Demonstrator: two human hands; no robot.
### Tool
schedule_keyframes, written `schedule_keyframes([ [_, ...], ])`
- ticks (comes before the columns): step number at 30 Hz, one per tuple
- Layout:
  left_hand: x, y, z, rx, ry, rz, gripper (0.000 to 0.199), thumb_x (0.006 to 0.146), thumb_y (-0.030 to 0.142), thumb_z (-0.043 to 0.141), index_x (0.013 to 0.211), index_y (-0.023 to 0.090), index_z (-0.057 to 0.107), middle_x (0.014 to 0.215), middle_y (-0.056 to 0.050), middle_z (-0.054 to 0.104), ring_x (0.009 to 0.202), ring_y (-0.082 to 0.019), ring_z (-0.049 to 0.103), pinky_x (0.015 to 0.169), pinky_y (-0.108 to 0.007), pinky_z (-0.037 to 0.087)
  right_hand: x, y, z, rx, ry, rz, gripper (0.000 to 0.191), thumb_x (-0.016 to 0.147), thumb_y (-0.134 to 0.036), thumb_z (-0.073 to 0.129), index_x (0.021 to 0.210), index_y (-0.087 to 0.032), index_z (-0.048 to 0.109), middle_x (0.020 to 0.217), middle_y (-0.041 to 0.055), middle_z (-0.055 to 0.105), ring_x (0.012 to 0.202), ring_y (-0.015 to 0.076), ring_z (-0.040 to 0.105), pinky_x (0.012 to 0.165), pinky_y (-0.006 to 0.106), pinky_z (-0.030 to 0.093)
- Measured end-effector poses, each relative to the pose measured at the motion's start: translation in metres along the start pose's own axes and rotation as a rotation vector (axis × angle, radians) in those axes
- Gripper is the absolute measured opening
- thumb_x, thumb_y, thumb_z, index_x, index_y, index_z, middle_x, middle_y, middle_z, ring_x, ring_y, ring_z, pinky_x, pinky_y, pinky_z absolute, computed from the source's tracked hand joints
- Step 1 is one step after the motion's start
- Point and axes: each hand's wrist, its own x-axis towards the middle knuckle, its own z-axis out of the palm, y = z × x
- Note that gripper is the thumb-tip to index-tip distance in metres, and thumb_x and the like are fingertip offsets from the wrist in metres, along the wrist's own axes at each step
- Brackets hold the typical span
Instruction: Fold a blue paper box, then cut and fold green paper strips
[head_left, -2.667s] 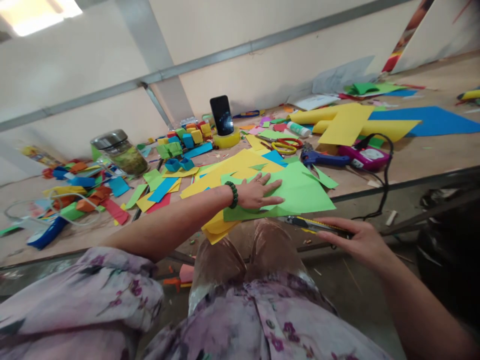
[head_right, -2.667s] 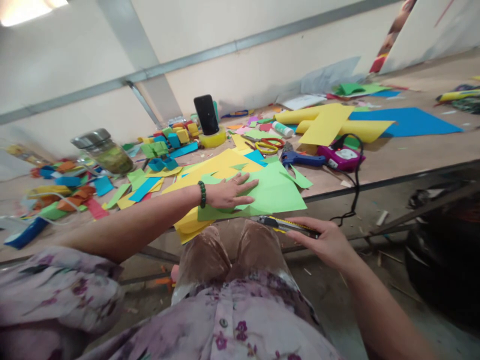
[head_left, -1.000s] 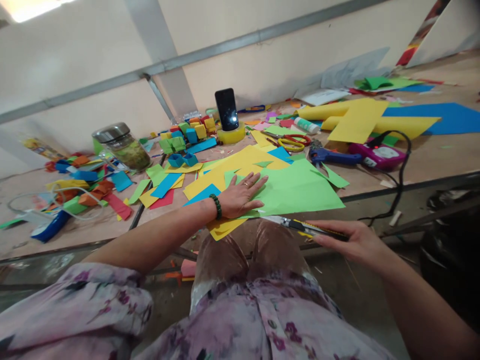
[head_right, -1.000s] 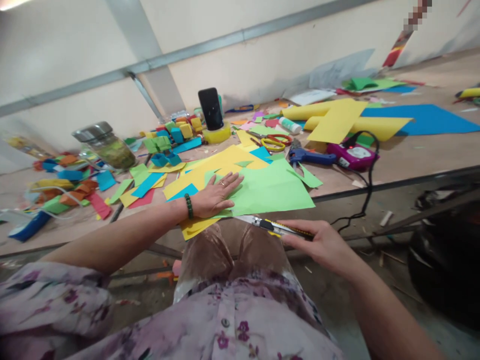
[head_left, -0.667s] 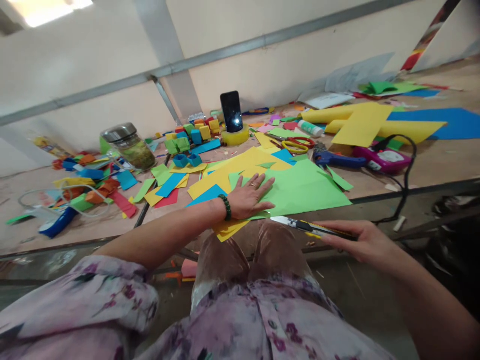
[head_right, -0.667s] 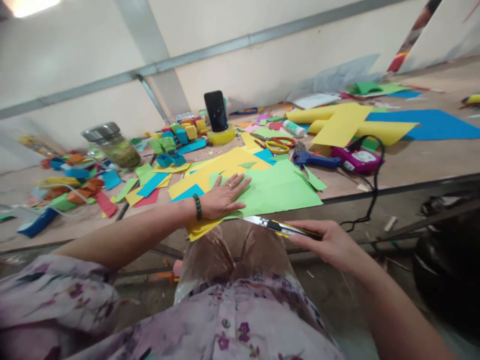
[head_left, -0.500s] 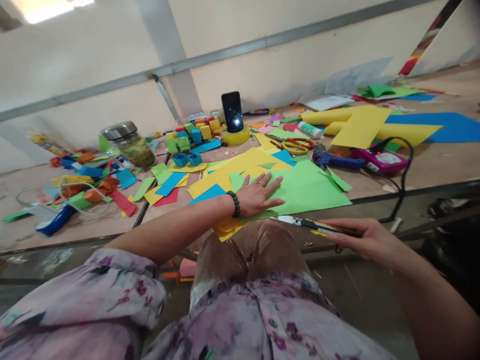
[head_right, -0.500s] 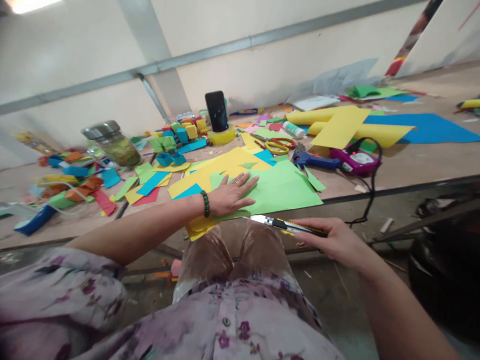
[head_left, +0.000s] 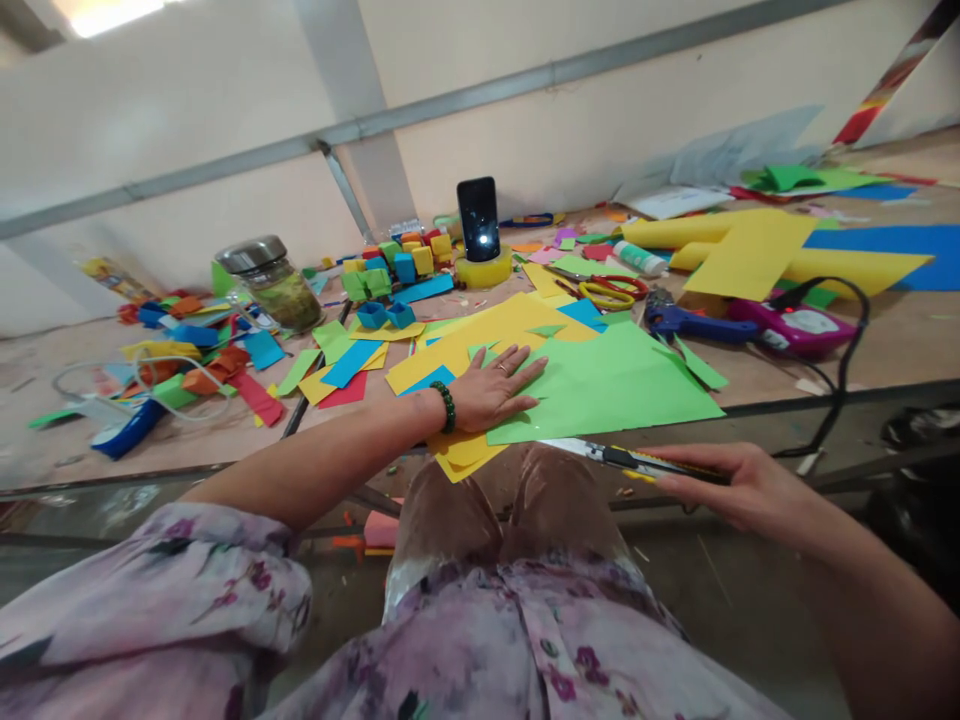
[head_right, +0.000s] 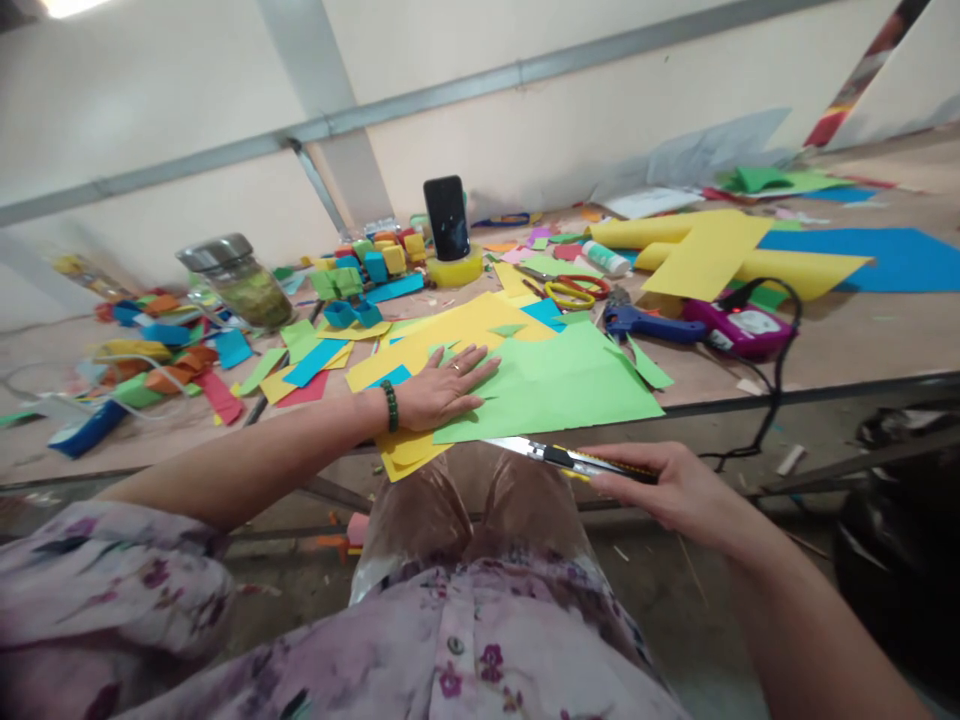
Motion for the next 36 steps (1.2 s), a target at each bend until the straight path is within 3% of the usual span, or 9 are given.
schedule_keyframes([
  [2,0.0,0.0,-0.001,0.001,-0.003,-0.007,0.067,0.096,0.058,0.016,0.153,0.024,0.006,0.16,-0.012,0.003,0.148,-0.027,0.003,0.113,-0.06,0.001,-0.002,0.0,0.001,-0.001,-0.006,0.042,0.049,0.07,-0.051,0.071,0.109,-0.022,0.074,0.061,0.0024,0.066,0.046,0.0112,0.046,0.037,0.021,0.033],
  [5,-0.001,0.0,-0.001,0.002,0.0,-0.013,0.066,0.096,0.057,0.016,0.153,0.024,0.006,0.16,-0.012,0.003,0.148,-0.027,0.003,0.113,-0.061,0.001,-0.002,-0.003,0.006,0.021,-0.025,0.073,0.054,0.07,-0.054,0.069,0.113,-0.021,0.072,0.055,-0.0009,0.058,0.039,0.0059,0.032,0.035,0.019,0.022],
  [10,-0.001,0.002,-0.002,-0.004,-0.009,-0.014,0.065,0.097,0.055,0.016,0.153,0.023,0.006,0.16,-0.012,0.002,0.148,-0.027,0.002,0.113,-0.06,0.001,0.001,-0.009,0.01,0.008,-0.083,0.086,0.056,0.073,-0.058,0.066,0.116,-0.022,0.07,0.054,-0.0029,0.052,0.041,0.0058,0.032,0.036,0.018,0.022],
  [16,-0.001,0.001,-0.001,-0.006,-0.001,-0.01,0.065,0.096,0.055,0.016,0.153,0.023,0.006,0.16,-0.013,0.003,0.148,-0.028,0.003,0.112,-0.061,0.001,0.007,-0.009,0.015,0.027,-0.142,0.063,0.055,0.076,-0.056,0.065,0.117,-0.02,0.068,0.063,0.0004,0.062,0.039,0.0041,0.031,0.035,0.018,0.021],
  [23,0.0,-0.001,-0.001,-0.017,-0.007,-0.012,0.064,0.097,0.055,0.016,0.153,0.025,0.006,0.16,-0.011,0.002,0.148,-0.027,0.001,0.113,-0.061,0.001,0.011,-0.026,0.019,0.056,-0.177,0.048,0.054,0.072,-0.053,0.068,0.114,-0.019,0.071,0.066,0.0006,0.065,0.04,0.0039,0.031,0.035,0.017,0.022],
  [32,-0.001,0.003,-0.006,-0.045,-0.021,-0.02,0.063,0.097,0.052,0.016,0.153,0.023,0.007,0.16,-0.011,0.002,0.148,-0.026,0.002,0.113,-0.061,0.002,0.019,-0.036,0.028,0.119,-0.194,0.045,0.049,0.067,-0.051,0.071,0.108,-0.023,0.074,0.054,-0.0033,0.06,0.04,0.0069,0.038,0.036,0.019,0.028],
  [36,-0.002,0.003,-0.006,-0.048,-0.022,-0.019,0.063,0.097,0.051,0.016,0.153,0.023,0.006,0.16,-0.01,0.001,0.148,-0.026,0.001,0.112,-0.062,0.001,0.022,-0.033,0.028,0.09,-0.212,0.058,0.052,0.071,-0.05,0.07,0.115,-0.022,0.071,0.049,-0.0052,0.055,0.037,0.0054,0.034,0.034,0.017,0.024],
])
